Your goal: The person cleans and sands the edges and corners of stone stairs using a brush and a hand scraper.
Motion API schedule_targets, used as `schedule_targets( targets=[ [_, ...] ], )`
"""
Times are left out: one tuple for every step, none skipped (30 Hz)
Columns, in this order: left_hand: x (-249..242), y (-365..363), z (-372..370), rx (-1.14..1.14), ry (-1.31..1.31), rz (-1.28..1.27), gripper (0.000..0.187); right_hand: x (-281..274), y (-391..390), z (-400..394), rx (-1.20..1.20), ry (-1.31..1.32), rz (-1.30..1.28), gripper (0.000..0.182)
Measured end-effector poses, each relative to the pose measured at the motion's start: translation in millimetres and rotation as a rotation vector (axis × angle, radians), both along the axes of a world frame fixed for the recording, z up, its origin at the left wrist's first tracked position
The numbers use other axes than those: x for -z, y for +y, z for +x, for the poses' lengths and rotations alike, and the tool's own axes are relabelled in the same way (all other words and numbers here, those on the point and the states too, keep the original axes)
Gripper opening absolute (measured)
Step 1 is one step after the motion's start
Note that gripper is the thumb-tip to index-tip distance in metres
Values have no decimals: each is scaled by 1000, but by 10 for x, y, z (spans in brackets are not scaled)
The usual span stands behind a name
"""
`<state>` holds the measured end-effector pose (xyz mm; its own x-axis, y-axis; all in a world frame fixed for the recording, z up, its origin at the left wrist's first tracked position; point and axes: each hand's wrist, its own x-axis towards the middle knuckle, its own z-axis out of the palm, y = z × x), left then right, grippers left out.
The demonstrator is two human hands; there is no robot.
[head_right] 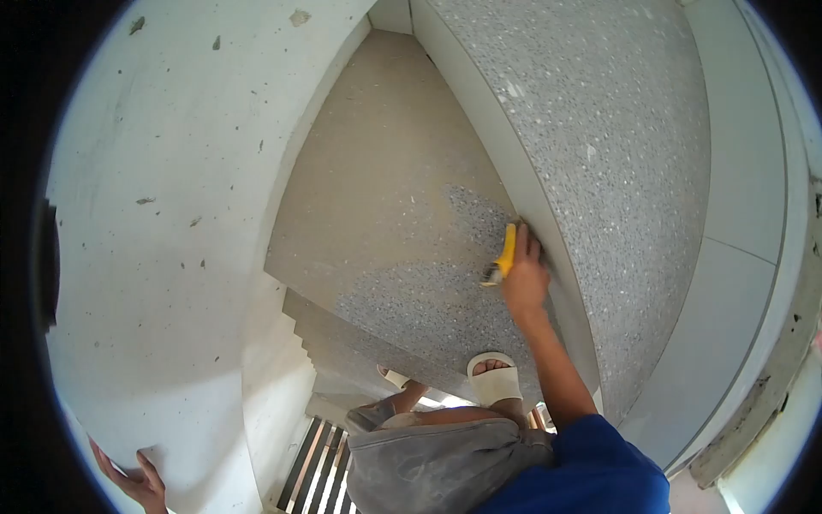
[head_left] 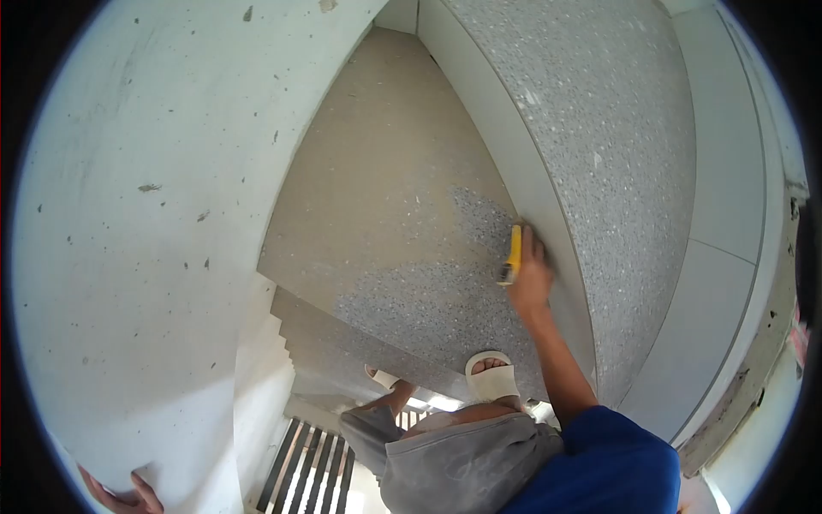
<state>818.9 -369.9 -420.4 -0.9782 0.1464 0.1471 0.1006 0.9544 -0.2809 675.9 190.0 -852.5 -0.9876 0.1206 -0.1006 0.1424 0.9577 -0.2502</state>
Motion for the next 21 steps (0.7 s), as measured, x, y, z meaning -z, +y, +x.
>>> schedule_targets(
  targets=[
    [-4, -50, 23, 13, 0, -17, 63, 127, 9, 35, 2, -12, 64, 81],
    [-4, -87, 25, 30, -2, -35, 63, 188, -90, -140, 49, -29, 62, 81],
    [-27, -94, 30, 46, -10, -55, 63, 274, -262, -403, 95, -51, 58, 81],
    [-38, -67, 40, 14, -3, -76, 63, 266, -451, -667, 70, -59, 36, 79],
    [-29, -36, 37, -18, 1, -89, 64, 247, -609, -896, 46, -69, 23, 77],
    [-6, -8, 29, -46, 7, -97, 64, 332, -732, -1084, -107, 63, -8, 75],
    [23, 19, 23, -28, 7, -75, 66, 379, -790, -1214, -258, 204, -41, 72],
    [30, 44, 13, -7, 5, -57, 67, 279, -736, -1201, -268, 169, -59, 70],
    [10, 63, -17, 14, 2, -45, 69, 109, -680, -1173, -277, 135, -83, 69],
    [-7, 74, -56, 36, -5, -64, 67, 8, -668, -1172, -290, 103, -111, 67],
    [-11, 105, -91, 49, -12, -83, 65, 28, -697, -1201, -280, 120, -73, 66],
    [-18, 130, -75, 55, -15, -103, 64, 128, -734, -1260, -277, 143, -36, 64],
    [-25, 136, -28, 39, -6, -104, 64, 247, -763, -1321, -274, 165, 3, 62],
    [-24, 120, -20, 37, -5, -99, 63, 387, -743, -1317, -257, 177, 49, 60],
    [-12, 101, -43, 46, -8, -88, 63, 477, -700, -1280, -230, 182, 100, 58],
    [2, 97, -48, 43, -10, -82, 64, 567, -667, -1277, -204, 195, 149, 56],
    [4, 91, -44, 40, -2, -85, 64, 460, -768, -1366, -261, 206, 55, 53],
    [-5, 89, -33, 34, -1, -87, 64, 201, -926, -1463, -321, 210, -39, 50],
    [-12, 81, -28, 45, -9, -86, 64, 10, -1010, -1506, -379, 206, -132, 46],
    [-13, 62, -30, 59, -15, -87, 65, -28, -1019, -1681, -275, 232, -67, 43],
    [-16, 52, -21, 66, -12, -90, 65, 9, -1032, -1990, -176, 264, -3, 41]
  ],
)
